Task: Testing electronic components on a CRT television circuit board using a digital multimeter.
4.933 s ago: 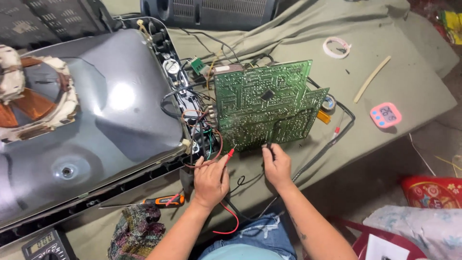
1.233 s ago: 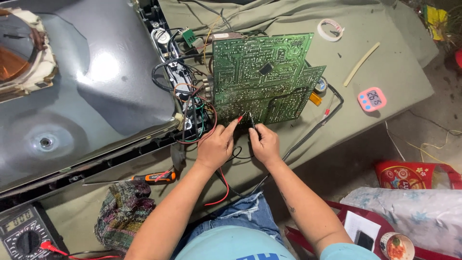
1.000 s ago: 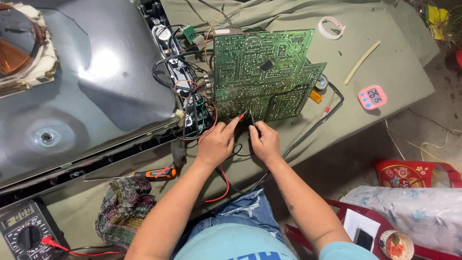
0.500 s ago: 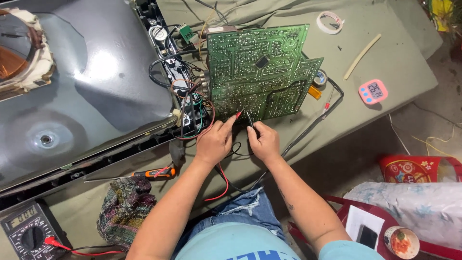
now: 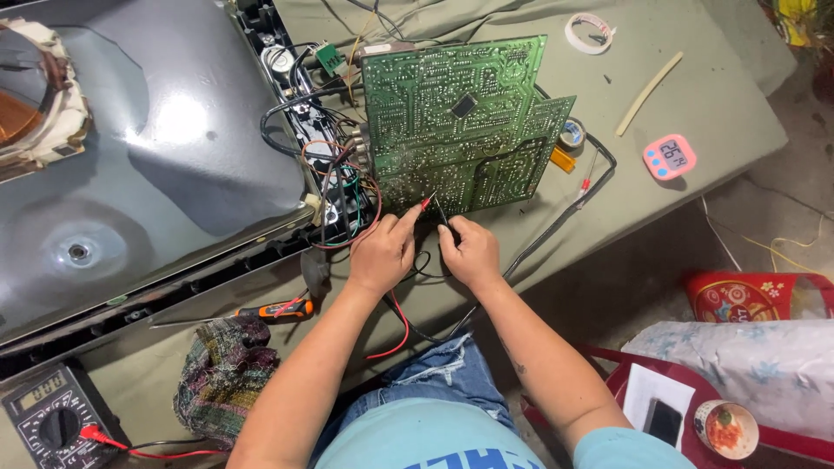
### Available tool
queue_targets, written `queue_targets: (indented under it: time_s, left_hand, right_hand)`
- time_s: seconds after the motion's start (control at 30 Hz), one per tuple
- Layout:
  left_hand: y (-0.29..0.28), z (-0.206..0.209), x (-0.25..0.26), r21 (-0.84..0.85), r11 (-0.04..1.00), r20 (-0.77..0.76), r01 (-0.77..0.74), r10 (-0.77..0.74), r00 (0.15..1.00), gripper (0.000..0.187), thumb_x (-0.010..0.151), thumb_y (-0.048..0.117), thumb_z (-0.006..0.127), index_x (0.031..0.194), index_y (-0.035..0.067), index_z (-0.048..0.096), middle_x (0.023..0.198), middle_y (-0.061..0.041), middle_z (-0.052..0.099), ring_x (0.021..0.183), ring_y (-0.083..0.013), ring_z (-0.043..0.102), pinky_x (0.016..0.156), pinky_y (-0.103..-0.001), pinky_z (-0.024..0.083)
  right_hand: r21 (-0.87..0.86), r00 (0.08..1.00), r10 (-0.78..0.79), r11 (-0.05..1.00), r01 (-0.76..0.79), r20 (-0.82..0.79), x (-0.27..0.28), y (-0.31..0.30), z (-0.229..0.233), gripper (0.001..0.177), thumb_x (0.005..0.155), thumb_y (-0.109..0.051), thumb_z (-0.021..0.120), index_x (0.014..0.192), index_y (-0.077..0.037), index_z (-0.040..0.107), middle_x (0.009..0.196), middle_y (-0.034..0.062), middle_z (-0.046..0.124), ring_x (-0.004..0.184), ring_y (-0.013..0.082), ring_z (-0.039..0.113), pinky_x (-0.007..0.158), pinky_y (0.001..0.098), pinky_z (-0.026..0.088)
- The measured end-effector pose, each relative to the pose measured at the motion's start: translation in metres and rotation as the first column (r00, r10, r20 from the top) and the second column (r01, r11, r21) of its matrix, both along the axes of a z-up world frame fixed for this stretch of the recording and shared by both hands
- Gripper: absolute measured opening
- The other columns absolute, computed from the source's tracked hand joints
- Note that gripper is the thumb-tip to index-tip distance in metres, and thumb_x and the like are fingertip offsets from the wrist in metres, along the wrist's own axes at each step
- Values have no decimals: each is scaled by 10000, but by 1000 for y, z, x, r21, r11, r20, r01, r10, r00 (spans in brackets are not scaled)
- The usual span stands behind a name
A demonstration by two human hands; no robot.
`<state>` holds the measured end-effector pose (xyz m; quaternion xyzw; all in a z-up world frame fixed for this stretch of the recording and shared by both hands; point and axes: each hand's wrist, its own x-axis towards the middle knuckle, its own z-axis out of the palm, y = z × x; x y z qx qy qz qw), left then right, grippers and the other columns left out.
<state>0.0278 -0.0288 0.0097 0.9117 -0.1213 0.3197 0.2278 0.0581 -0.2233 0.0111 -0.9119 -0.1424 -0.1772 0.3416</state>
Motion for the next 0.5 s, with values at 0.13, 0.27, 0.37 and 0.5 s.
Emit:
queue_targets:
  time_s: [0.13, 0.27, 0.37, 0.5]
  left_hand:
    - [0, 3, -1, 15, 1000, 17, -18, 18, 1000, 416, 966, 228, 520, 1366, 290, 614, 811, 0, 536, 712, -199, 632, 578, -318, 552]
    - [0, 2, 1, 1, 1000, -12, 4, -4, 1000, 413, 969, 219, 515, 1363, 282, 619, 814, 2, 548, 708, -196, 634, 576, -311, 554]
    - [-1, 18, -1, -34, 999, -33, 25, -26, 999, 400, 985, 189, 504, 1362, 247, 625, 804, -9, 539, 679, -202, 613, 565, -306, 544]
    - [0, 2, 2, 23, 999, 3, -45, 45, 999, 436, 960, 245, 507, 1376, 327, 609, 802, 19, 518, 681, -179, 603, 580, -292, 540]
  right_hand:
    - [-6, 1000, 17, 1000, -17, 9, -1, -1, 1, 255, 948, -328, 670, 768, -152, 631, 622, 138, 588, 675, 362, 675, 588, 408, 530]
    - [9, 1000, 29, 1000, -29, 8, 2, -1, 3, 266, 951, -324, 664, 755, -153, 614, 618, 139, 577, 675, 363, 669, 577, 412, 519]
    - [-12, 1000, 31, 999, -31, 5, 2, 2, 8, 279, 944, -321, 667, 735, -149, 600, 605, 139, 567, 659, 364, 662, 567, 416, 514]
    - [13, 999, 45, 999, -45, 5, 2, 0, 9, 288, 959, -322, 654, 742, -139, 605, 606, 146, 565, 654, 373, 656, 566, 408, 515]
